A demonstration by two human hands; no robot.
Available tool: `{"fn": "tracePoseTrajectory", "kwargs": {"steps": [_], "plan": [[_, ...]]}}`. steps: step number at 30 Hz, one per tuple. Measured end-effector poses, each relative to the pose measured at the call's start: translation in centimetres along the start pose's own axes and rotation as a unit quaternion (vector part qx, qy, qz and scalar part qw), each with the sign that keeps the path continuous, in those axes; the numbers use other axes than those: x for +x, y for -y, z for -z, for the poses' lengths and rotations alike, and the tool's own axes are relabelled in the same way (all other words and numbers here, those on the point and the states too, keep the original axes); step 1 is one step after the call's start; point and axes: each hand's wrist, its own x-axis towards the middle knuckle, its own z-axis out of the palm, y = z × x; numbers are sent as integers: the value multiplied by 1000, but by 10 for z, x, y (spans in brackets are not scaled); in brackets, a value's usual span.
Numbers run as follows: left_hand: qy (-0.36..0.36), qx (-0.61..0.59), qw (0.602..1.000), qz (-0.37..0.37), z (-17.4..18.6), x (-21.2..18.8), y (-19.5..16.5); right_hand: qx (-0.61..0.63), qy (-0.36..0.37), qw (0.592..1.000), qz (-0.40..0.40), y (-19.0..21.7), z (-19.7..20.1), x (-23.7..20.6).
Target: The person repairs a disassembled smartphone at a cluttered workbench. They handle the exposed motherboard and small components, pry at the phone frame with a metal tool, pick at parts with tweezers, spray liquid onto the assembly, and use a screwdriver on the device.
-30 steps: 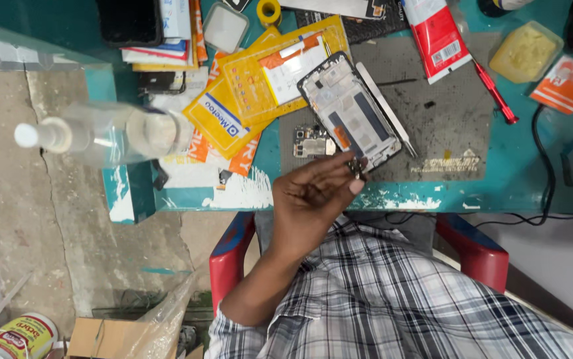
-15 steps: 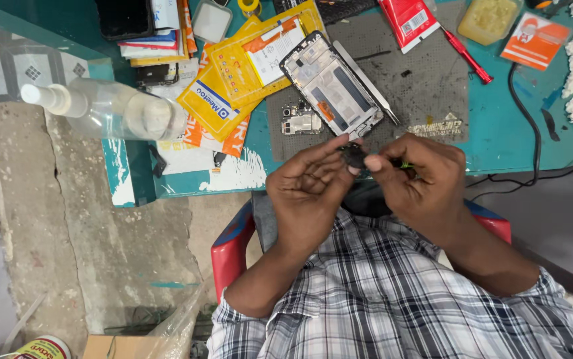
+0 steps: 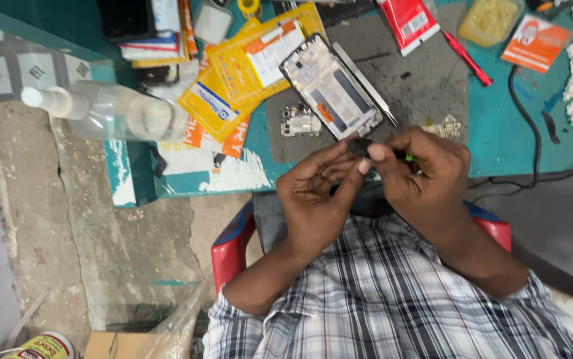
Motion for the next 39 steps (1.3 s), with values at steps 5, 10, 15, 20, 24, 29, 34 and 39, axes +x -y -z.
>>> {"fn": "tracePoseTrajectory", "kwargs": {"steps": [5, 10, 15, 20, 24, 29, 34, 39], "plan": [[-8, 26, 1000, -9, 4, 5, 1, -10, 21, 999, -46, 7, 6, 7], [18, 30, 999, 3, 1, 7, 0, -20, 7, 1000, 11, 12, 13, 10], [-10, 42, 999, -5, 3, 12, -4, -41, 25, 999, -3, 14, 8, 20], [-14, 43, 999, 4, 3, 14, -1, -12, 14, 1000, -13, 10, 13, 20], [-23, 58, 998, -1, 0, 14, -1, 17, 12, 999, 43, -3, 7, 19], [-29, -37, 999, 18, 9, 27, -7, 55, 34, 995, -70, -24, 11, 17], [-4, -100, 994, 41, 4, 28, -1, 191, 46, 978, -73, -25, 13, 11], [8, -93, 994, 57, 1, 23, 3, 159, 31, 987, 10, -19, 1, 12]]}}
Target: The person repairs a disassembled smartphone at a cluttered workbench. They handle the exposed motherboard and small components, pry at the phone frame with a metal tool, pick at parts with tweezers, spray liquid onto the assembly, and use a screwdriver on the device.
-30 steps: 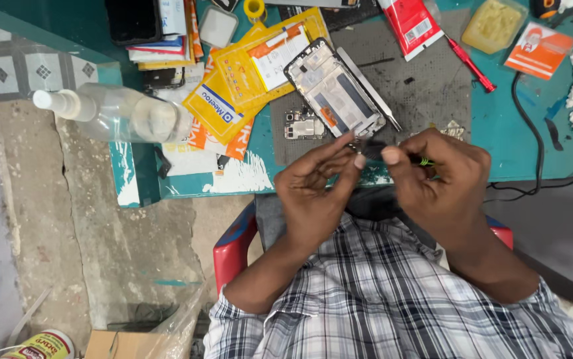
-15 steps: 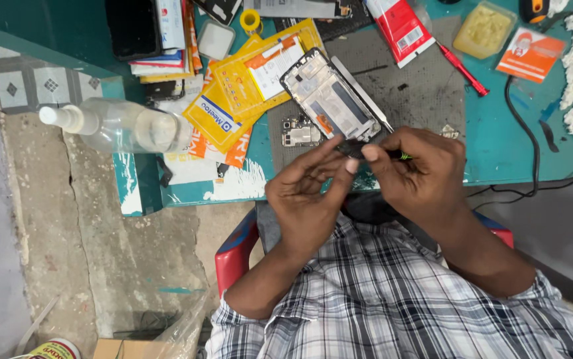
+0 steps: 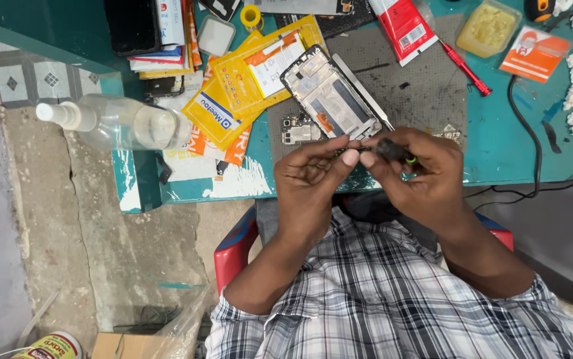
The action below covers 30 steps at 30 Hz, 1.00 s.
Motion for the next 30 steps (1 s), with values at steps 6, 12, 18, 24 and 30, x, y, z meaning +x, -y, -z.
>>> {"fn": "tracePoseTrajectory", "kwargs": {"steps": [6, 12, 18, 24, 30], "plan": [[-7, 41, 999, 26, 0, 0, 0, 2, -10, 999, -31, 1, 5, 4], [-26, 37, 999, 0, -1, -4, 8, -144, -5, 989, -42, 6, 9, -3], [-29, 79, 996, 19, 4, -9, 11, -252, 17, 968, 19, -1, 12, 6], [17, 122, 992, -10, 4, -5, -8, -267, 49, 958, 89, -1, 30, 26], [59, 294, 947, -114, -7, -9, -37, -277, 83, 936, 203, -2, 60, 30]]}}
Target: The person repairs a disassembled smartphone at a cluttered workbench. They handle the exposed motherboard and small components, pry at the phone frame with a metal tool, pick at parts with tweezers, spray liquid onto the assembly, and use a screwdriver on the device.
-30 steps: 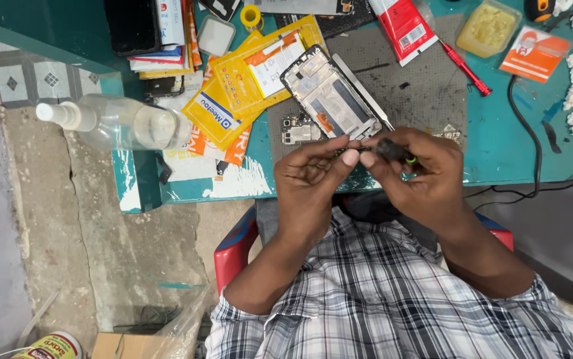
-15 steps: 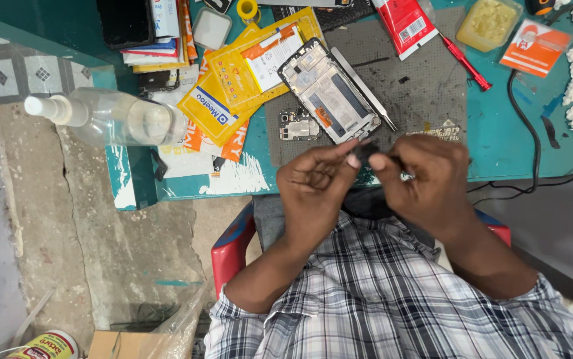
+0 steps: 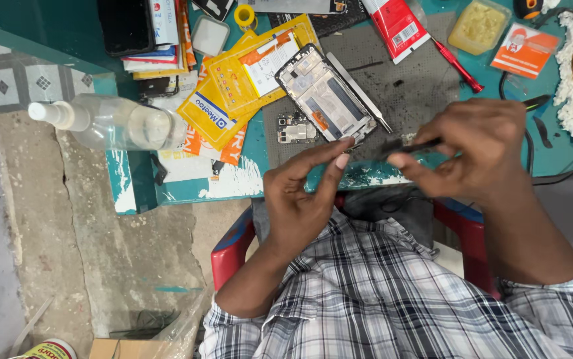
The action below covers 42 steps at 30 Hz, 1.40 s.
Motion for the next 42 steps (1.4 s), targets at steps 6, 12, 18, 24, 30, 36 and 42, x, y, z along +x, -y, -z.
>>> {"fn": "tracePoseTrajectory", "kwargs": {"steps": [6, 12, 18, 24, 30, 36, 42], "plan": [[39, 31, 999, -5, -1, 2, -15, -11, 2, 1000, 27, -5, -14, -4], [72, 15, 996, 44, 4, 0, -17, -2, -16, 996, 84, -10, -19, -2], [70, -21, 994, 85, 1, 1, -12, -4, -2, 998, 67, -10, -19, -2], [74, -2, 993, 95, 4, 0, -9, 4, -1, 999, 54, -10, -12, -2], [64, -134, 982, 118, 0, 2, 3, -17, -24, 997, 73, -8, -13, 5], [48, -172, 974, 142, -2, 3, 9, 3, -47, 999, 6, -1, -7, 9], [43, -170, 973, 148, 0, 3, 9, 14, -44, 998, 33, -9, -15, 4]]}}
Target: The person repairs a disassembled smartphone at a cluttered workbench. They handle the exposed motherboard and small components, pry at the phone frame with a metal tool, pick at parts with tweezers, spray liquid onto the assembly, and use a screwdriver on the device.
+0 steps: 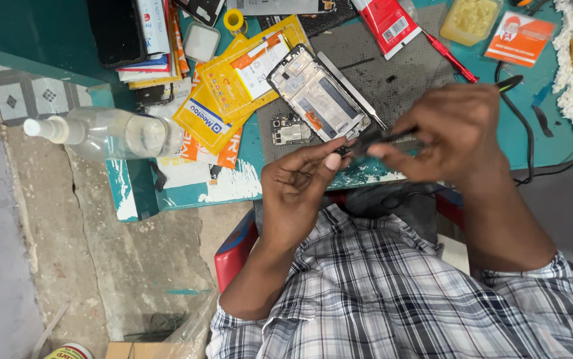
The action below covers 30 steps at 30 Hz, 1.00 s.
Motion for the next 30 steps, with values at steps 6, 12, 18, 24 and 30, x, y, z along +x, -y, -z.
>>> {"fn": "tracePoseTrajectory", "kwargs": {"steps": [6, 12, 18, 24, 30], "plan": [[-8, 5, 1000, 5, 0, -1, 2, -18, 7, 1000, 15, -4, -6, -7], [-13, -18, 1000, 20, 2, 1, 3, -53, 1, 998, 38, -4, -1, -4], [-11, -21, 1000, 3, 0, 1, 3, 145, -109, 960, -214, 2, 4, -16], [21, 71, 990, -118, -10, -5, -4, 318, 13, 893, -318, 37, -3, -38], [39, 172, 968, -177, -6, -8, -10, 368, 8, 878, -306, 48, -7, -29]]}}
